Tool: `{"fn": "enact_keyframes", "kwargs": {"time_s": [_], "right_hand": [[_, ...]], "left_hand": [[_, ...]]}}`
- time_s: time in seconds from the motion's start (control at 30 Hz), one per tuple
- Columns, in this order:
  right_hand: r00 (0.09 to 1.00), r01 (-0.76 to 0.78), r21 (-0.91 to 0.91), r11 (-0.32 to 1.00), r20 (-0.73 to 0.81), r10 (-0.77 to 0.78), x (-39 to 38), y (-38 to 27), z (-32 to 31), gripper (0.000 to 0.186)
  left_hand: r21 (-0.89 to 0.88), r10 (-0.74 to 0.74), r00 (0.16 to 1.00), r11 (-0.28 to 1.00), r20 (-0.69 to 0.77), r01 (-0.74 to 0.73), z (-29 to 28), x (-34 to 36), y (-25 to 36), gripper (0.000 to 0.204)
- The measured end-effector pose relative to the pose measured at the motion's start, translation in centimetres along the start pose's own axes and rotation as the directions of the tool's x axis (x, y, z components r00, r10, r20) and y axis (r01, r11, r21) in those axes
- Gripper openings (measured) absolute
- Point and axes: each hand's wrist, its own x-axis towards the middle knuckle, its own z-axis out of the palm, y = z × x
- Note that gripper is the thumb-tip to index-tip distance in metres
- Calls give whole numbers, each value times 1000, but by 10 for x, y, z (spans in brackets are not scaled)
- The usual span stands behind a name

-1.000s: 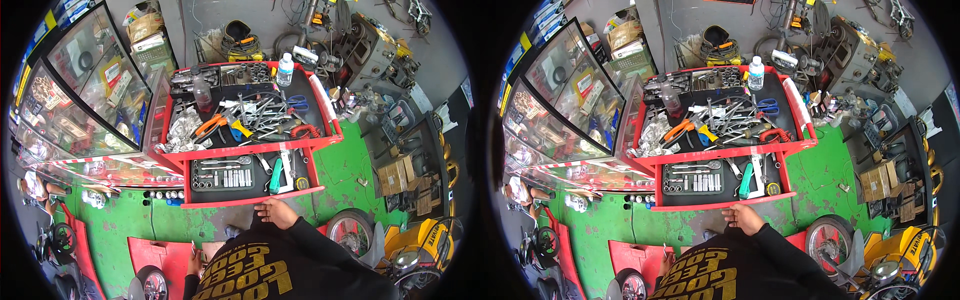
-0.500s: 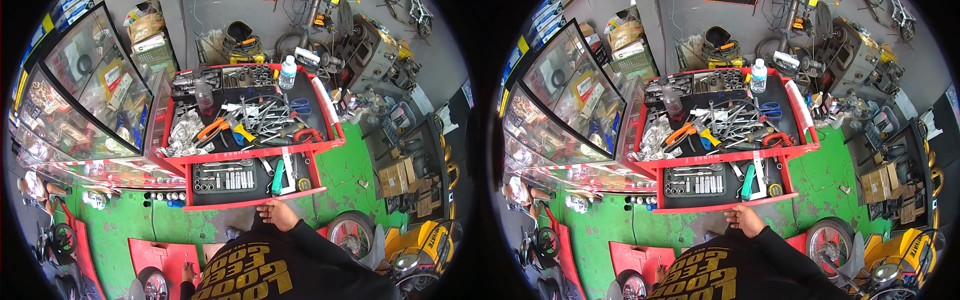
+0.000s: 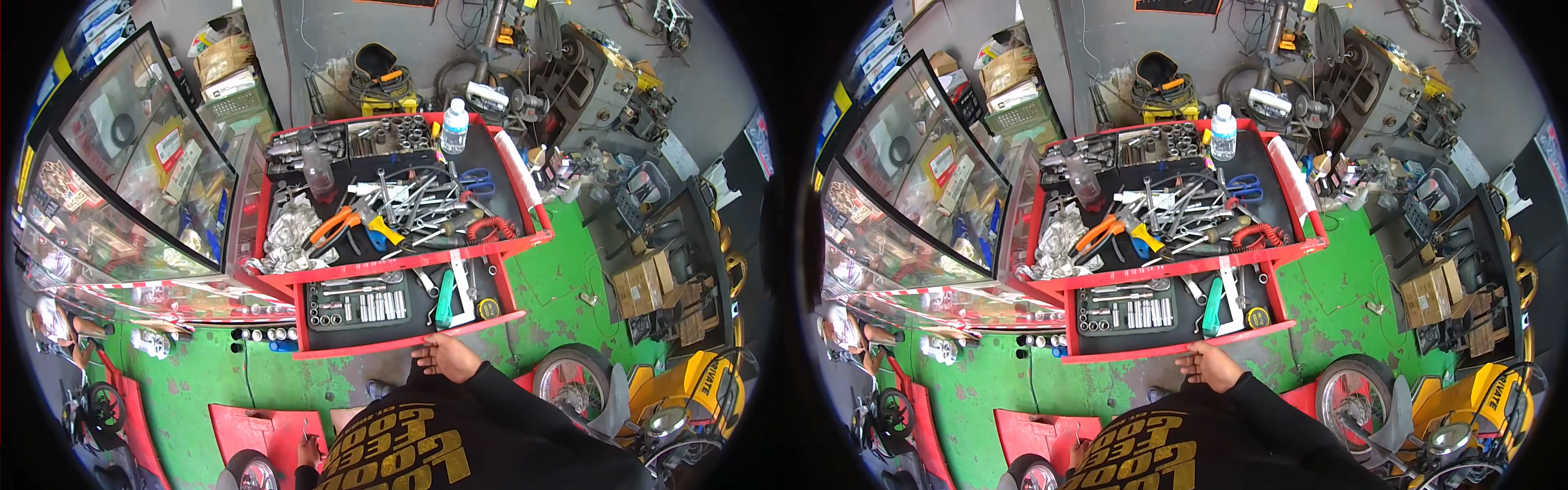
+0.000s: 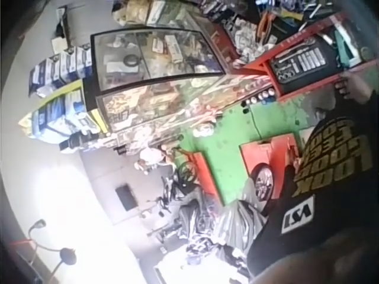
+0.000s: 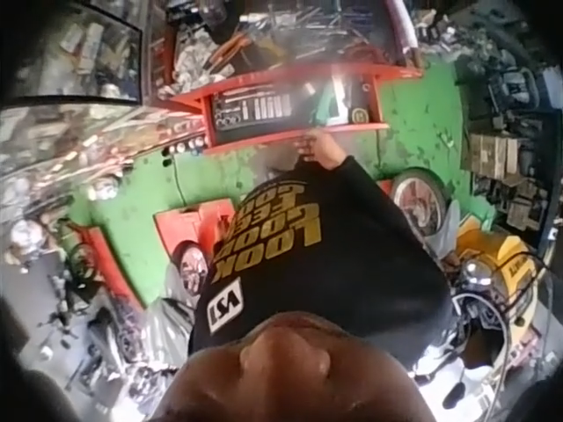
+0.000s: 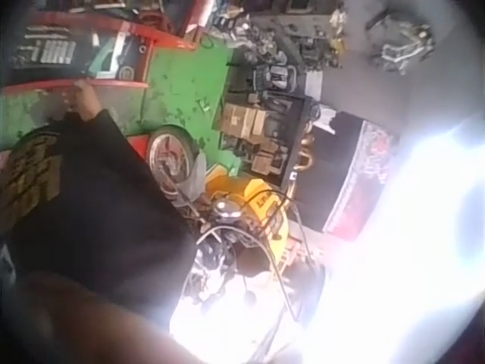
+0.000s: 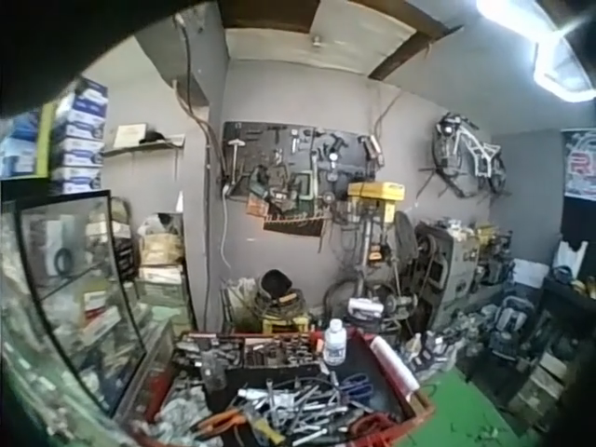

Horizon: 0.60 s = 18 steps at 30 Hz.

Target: Adjusting or repairing the front wheel and brake components of a motorcycle.

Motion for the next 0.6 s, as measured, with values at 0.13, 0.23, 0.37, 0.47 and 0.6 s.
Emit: {"fn": "enact_keyframes", "kwargs": {"time_s": [0.13, 0.23, 0.37, 0.47, 0.6], "right_hand": [[999, 29, 15, 999, 37, -30, -2, 2, -7, 27], [997, 46, 25, 999, 61, -47, -3, -1, -7, 26], [993, 62, 44, 997, 97, -66, -6, -7, -3, 26], [990, 90, 83, 992, 98, -98, 1, -22, 4, 27], [985, 143, 55, 988, 90, -147, 24, -38, 6, 28]], "left_hand": [[-35, -53, 999, 998, -14, 52, 8, 6, 2, 18], [-52, -70, 997, 996, -18, 69, 11, 6, 2, 18], [-61, -75, 997, 995, -21, 74, 10, 5, -2, 18], [-19, -56, 998, 998, -10, 56, -7, 9, -33, 23], [25, -41, 999, 999, 14, 40, -4, 18, -44, 37]]}}
